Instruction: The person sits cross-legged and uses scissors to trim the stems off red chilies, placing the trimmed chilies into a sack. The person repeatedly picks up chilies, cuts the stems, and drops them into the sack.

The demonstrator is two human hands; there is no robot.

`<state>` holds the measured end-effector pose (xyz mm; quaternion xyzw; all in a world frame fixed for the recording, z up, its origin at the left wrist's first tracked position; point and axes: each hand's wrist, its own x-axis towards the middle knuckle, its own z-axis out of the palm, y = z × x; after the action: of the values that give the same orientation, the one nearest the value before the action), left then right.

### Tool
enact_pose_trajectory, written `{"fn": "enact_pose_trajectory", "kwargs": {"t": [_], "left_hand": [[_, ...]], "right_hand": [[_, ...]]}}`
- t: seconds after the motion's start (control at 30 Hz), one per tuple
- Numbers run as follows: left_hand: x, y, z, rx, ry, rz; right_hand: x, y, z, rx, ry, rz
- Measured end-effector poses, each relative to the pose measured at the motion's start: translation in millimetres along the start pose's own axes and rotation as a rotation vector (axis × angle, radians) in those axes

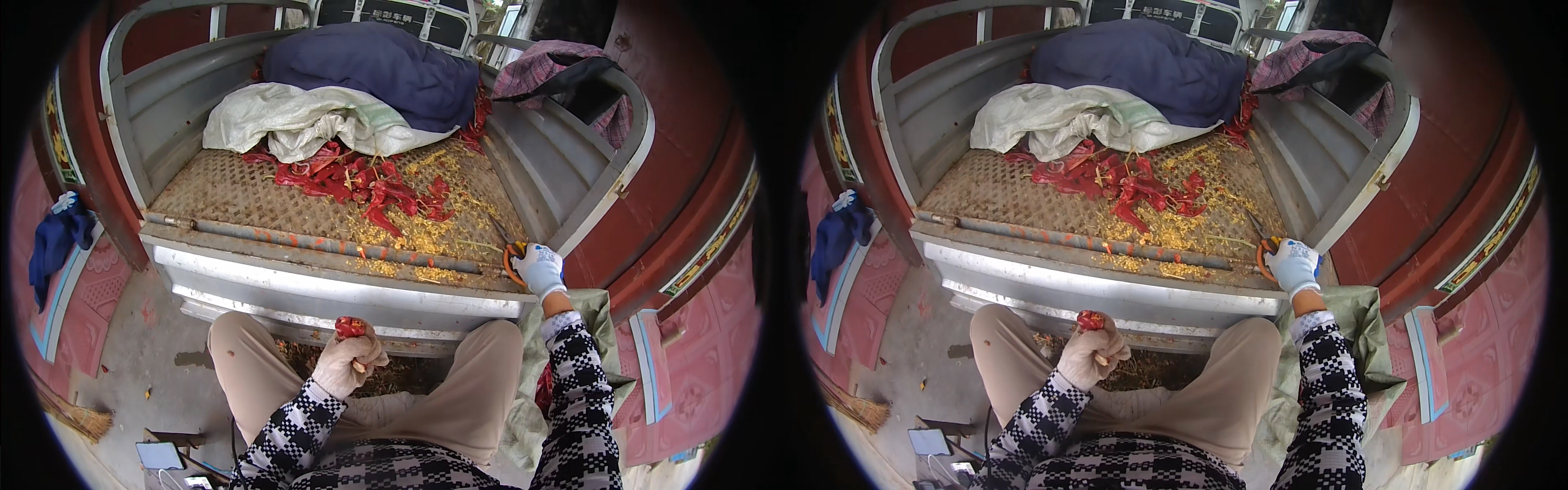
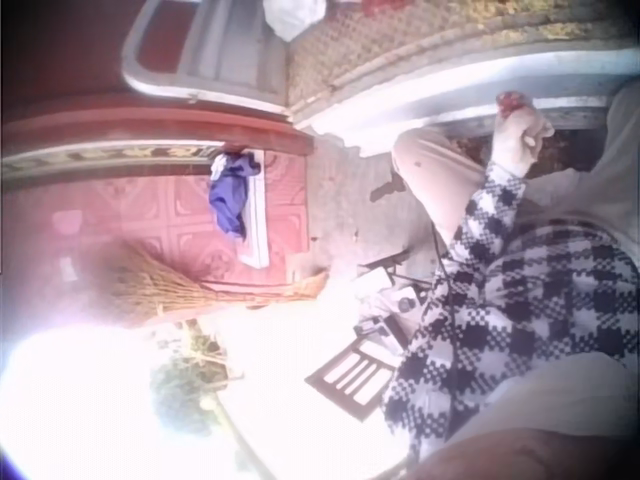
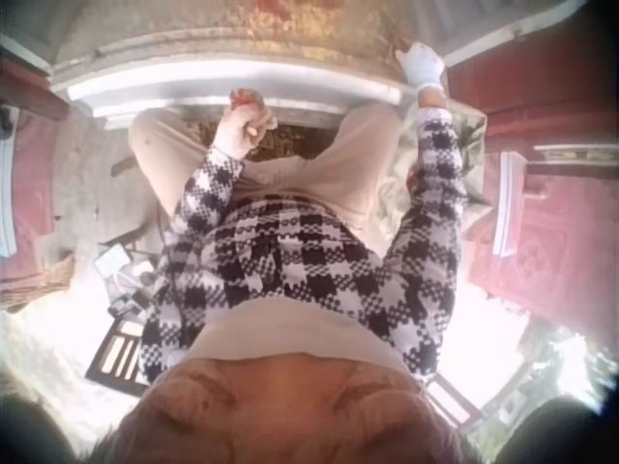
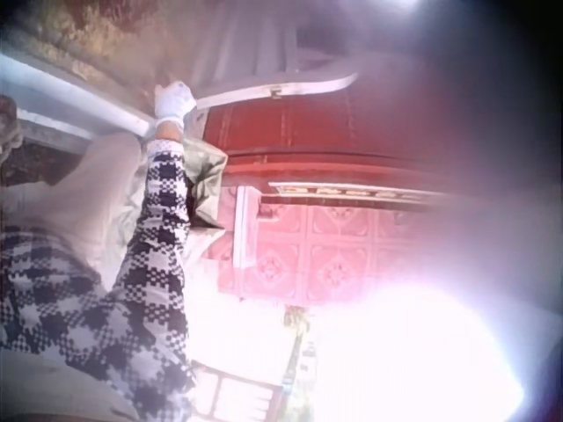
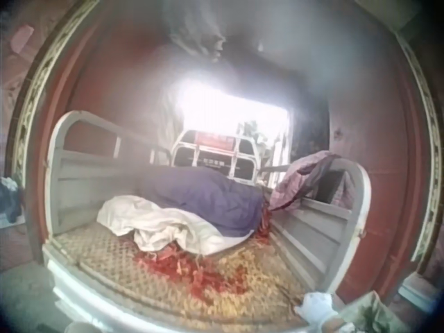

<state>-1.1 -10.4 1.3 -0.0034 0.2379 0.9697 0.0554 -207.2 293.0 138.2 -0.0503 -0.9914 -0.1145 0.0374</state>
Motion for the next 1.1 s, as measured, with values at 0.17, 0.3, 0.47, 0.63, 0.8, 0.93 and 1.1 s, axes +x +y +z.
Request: {"fn": "enact_pose_trajectory", "kwargs": {"t": [0.17, 0.3, 0.47, 0.63, 0.8, 0.93, 1.1], "left_hand": [[-3, 2, 1, 0.069, 0.012, 0.013], [1, 1, -5, 0.103, -0.033, 0.006], [0, -3, -10, 0.112, -0.021, -0.003], [2, -4, -11, 0.165, -0.019, -0.034], [1, -1, -12, 0.092, -0.049, -0.016], [0, -4, -9, 0.061, -0.029, 0.008], [2, -2, -5, 0.002, 0.003, 0.018]], "right_hand": [[3, -31, -27, -0.045, -0.012, -0.078], [-7, -76, -51, 0.244, 0.230, -0.356], [-14, -170, -56, 0.171, 0.231, -0.551], [22, -191, -30, 0.154, 0.186, -0.469], [27, -166, -31, 0.909, -0.051, -0.348], [33, -139, -26, 1.650, -0.622, -0.228], [2, -122, -29, 1.824, -0.549, -0.396]]}}
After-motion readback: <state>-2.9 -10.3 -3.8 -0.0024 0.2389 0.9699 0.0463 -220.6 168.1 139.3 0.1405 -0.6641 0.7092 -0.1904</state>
